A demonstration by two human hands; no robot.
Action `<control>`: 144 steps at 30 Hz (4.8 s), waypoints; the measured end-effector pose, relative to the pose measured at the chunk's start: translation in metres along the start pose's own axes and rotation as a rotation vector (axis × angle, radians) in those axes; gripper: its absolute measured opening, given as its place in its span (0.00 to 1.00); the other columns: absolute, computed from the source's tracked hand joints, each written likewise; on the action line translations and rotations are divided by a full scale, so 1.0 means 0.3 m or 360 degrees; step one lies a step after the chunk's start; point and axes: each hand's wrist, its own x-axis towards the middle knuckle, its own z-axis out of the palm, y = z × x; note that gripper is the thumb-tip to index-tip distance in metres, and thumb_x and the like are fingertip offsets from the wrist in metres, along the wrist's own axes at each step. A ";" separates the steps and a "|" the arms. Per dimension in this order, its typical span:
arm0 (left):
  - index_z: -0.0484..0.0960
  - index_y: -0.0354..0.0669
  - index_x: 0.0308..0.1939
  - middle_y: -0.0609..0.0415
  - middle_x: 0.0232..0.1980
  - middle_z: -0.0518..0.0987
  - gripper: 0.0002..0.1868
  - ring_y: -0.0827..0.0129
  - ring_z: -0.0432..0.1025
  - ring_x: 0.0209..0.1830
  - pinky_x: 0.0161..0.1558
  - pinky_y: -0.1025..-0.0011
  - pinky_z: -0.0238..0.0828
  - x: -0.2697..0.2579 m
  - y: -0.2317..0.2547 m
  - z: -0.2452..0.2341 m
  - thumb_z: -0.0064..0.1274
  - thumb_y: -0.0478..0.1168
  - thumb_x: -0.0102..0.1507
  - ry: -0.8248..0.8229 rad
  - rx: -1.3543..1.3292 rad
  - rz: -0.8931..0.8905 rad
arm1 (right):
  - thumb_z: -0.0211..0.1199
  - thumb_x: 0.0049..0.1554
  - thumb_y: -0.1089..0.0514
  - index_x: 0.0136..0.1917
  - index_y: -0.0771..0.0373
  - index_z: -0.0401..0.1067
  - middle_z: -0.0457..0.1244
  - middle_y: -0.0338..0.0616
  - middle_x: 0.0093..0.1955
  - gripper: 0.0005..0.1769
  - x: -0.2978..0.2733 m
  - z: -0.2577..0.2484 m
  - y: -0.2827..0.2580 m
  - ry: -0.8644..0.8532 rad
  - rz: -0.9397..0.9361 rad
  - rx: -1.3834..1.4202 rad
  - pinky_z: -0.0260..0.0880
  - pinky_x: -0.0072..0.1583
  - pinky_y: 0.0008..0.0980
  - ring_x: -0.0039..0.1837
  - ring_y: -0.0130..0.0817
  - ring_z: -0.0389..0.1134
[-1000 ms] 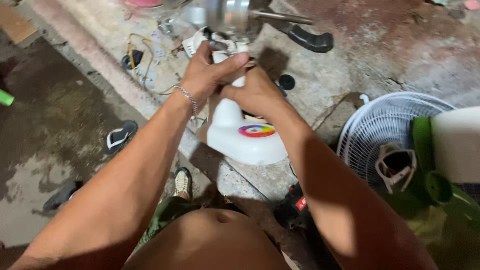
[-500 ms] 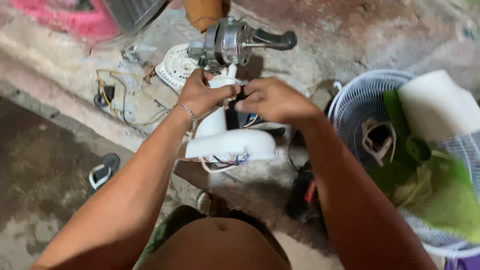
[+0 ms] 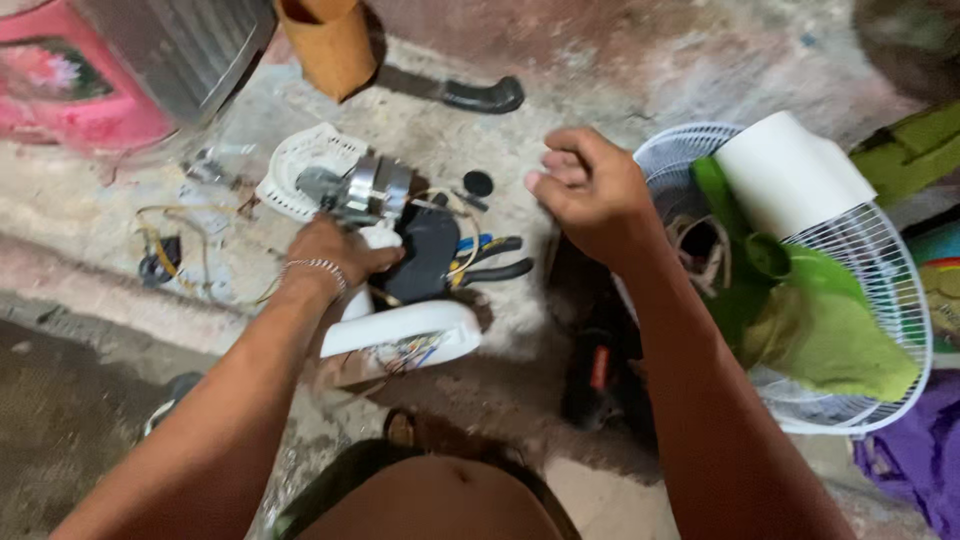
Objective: The person repairs a fan by wiping the motor and plastic housing with a cloth and reassembling the various components of the fan base by hand.
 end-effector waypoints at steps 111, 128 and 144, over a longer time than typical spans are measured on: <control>0.75 0.40 0.59 0.55 0.49 0.83 0.38 0.71 0.77 0.48 0.52 0.71 0.77 -0.049 -0.007 -0.020 0.74 0.32 0.46 0.1001 -0.1641 0.0526 | 0.57 0.64 0.34 0.77 0.63 0.57 0.61 0.48 0.70 0.40 0.050 -0.021 0.102 -0.0586 0.0015 0.2217 0.70 0.69 0.48 0.70 0.43 0.65; 0.73 0.36 0.56 0.48 0.52 0.81 0.40 0.63 0.78 0.52 0.56 0.67 0.76 -0.085 -0.101 -0.004 0.80 0.42 0.47 0.1310 -0.1143 0.0530 | 0.63 0.60 0.31 0.79 0.58 0.56 0.60 0.45 0.74 0.45 0.065 0.085 0.106 -0.0687 0.0021 0.2167 0.65 0.75 0.50 0.75 0.43 0.63; 0.57 0.27 0.70 0.38 0.66 0.71 0.58 0.51 0.68 0.68 0.71 0.59 0.63 -0.111 0.025 -0.132 0.86 0.38 0.50 0.1445 -0.1124 0.1225 | 0.65 0.52 0.32 0.73 0.56 0.66 0.65 0.49 0.69 0.43 0.161 0.307 -0.052 -0.0642 0.0679 0.2484 0.64 0.76 0.51 0.73 0.44 0.65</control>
